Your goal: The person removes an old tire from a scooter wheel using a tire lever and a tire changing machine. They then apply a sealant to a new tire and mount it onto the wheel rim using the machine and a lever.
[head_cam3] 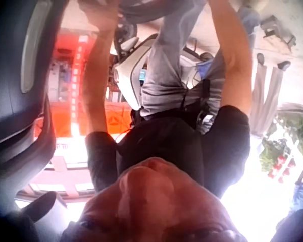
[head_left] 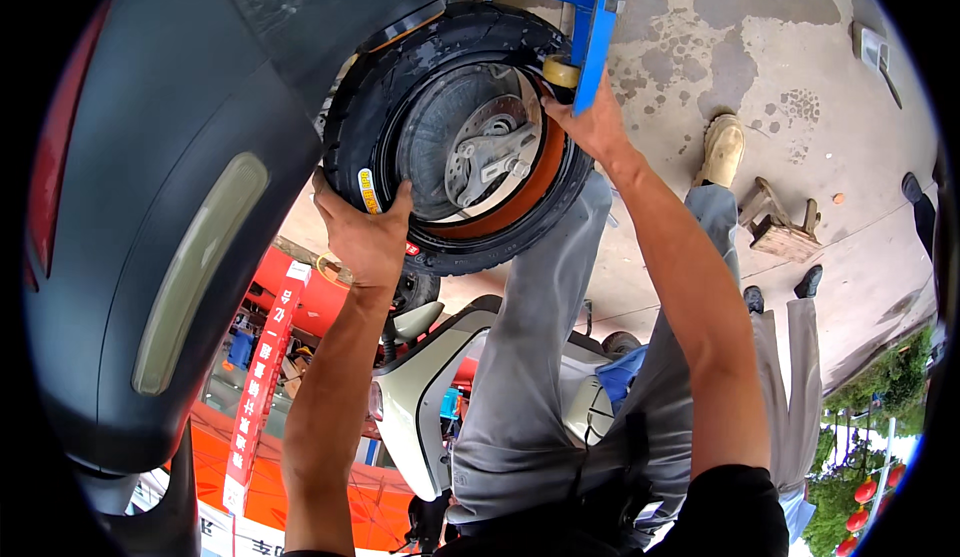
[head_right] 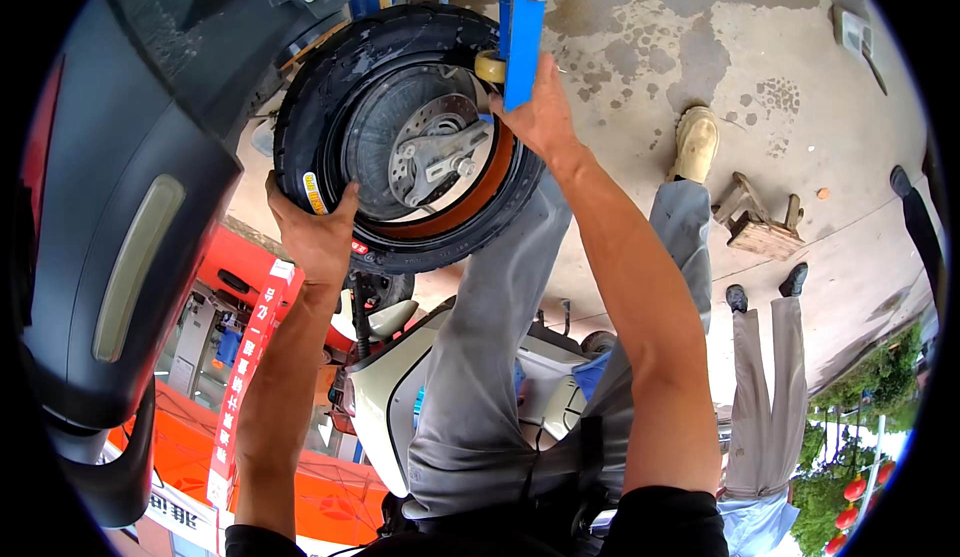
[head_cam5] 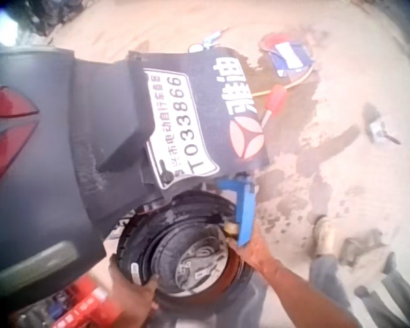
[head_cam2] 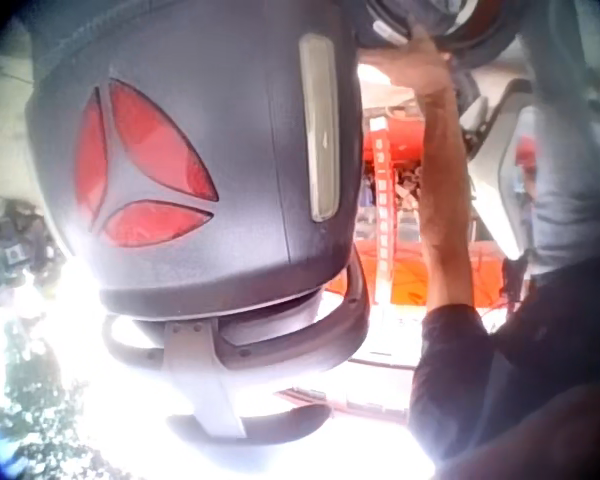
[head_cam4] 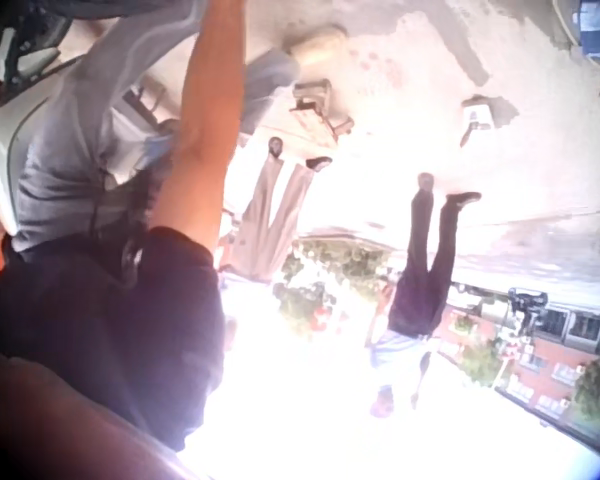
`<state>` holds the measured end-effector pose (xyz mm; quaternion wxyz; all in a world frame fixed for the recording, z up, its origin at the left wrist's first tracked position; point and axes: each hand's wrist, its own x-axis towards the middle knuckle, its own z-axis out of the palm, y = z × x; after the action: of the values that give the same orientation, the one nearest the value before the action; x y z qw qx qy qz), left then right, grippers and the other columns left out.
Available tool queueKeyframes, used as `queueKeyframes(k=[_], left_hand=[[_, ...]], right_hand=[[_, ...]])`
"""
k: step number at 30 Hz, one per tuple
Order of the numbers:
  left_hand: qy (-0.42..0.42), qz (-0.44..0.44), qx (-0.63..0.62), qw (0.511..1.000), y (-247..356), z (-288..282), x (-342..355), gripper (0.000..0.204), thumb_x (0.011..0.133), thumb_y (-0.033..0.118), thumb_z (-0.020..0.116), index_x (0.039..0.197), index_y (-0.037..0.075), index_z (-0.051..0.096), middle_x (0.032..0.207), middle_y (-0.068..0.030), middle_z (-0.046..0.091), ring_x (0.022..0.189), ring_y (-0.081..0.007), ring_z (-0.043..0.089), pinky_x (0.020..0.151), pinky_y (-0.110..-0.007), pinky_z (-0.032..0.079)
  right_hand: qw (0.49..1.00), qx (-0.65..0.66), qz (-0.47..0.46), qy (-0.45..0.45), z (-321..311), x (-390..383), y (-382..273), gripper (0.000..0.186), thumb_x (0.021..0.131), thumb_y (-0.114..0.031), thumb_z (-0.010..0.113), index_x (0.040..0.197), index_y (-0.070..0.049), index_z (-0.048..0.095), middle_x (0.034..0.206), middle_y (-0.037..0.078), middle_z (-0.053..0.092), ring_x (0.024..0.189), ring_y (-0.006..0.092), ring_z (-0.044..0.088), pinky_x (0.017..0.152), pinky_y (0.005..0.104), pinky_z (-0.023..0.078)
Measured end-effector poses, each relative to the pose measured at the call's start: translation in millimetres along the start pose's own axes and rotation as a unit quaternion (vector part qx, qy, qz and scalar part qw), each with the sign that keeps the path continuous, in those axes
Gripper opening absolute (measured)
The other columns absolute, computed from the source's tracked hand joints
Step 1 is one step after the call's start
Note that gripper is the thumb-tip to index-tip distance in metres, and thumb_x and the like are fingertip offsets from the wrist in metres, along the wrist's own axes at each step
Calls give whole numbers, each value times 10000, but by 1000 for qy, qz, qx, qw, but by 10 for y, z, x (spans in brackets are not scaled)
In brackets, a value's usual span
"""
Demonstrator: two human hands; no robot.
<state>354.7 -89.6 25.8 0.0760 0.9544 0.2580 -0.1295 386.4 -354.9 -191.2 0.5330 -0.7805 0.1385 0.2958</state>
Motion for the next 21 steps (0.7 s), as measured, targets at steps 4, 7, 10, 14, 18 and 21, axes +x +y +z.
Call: queueKeyframes(k=[4, 7, 10, 14, 18, 21], left_hand=[[13, -11, 14, 1000, -114, 82, -144, 1129, 699, 304, 983, 1539, -93, 343, 1454, -325, 526, 1320, -504, 564, 1100, -522, 502], [24, -2, 34, 999, -169, 163, -156, 1159, 686, 320, 985, 1557, -84, 337, 1448, -304, 533, 1316, -492, 572, 1090, -526, 517], [25, 9, 41, 999, -146, 130, -176, 1138, 695, 311, 977, 1560, -73, 344, 1445, -293, 535, 1322, -487, 565, 1071, -527, 529], [35, -8, 40, 999, 7, 183, -157, 1138, 695, 294, 966, 1577, -51, 336, 1448, -291, 531, 1332, -493, 557, 1061, -536, 535], [31, 18, 77, 996, 155, 149, -147, 1111, 725, 263, 949, 1588, -53, 324, 1473, -303, 507, 1361, -502, 532, 1084, -547, 514], [26, 6, 39, 999, 192, 86, -186, 1096, 739, 259, 943, 1589, -50, 323, 1495, -303, 483, 1384, -507, 506, 1092, -557, 504]], right_hand=[[997, 61, -39, 9, 80, 26, -55, 701, 748, -198, 976, 1303, -58, 572, 1214, 178, 639, 1070, 408, 621, 961, 486, 532], [998, 46, -29, 14, 128, 181, 56, 682, 749, -197, 975, 1290, -59, 584, 1198, 175, 660, 1066, 393, 637, 956, 472, 538], [998, 3, -52, 42, 174, 104, 62, 547, 788, -277, 959, 1190, -41, 673, 1114, 132, 735, 972, 312, 706, 891, 405, 573], [998, -43, -26, -40, 486, 303, 615, 642, 783, -218, 950, 1301, -47, 612, 1217, 160, 700, 1101, 358, 679, 960, 439, 558], [991, 11, 60, -117, 603, 361, 705, 701, 808, -274, 933, 1375, -47, 589, 1270, 151, 712, 1142, 301, 688, 981, 402, 560], [994, -76, -18, -70, 600, 362, 755, 730, 786, -254, 926, 1395, -46, 583, 1290, 153, 701, 1167, 324, 677, 1013, 409, 547]])
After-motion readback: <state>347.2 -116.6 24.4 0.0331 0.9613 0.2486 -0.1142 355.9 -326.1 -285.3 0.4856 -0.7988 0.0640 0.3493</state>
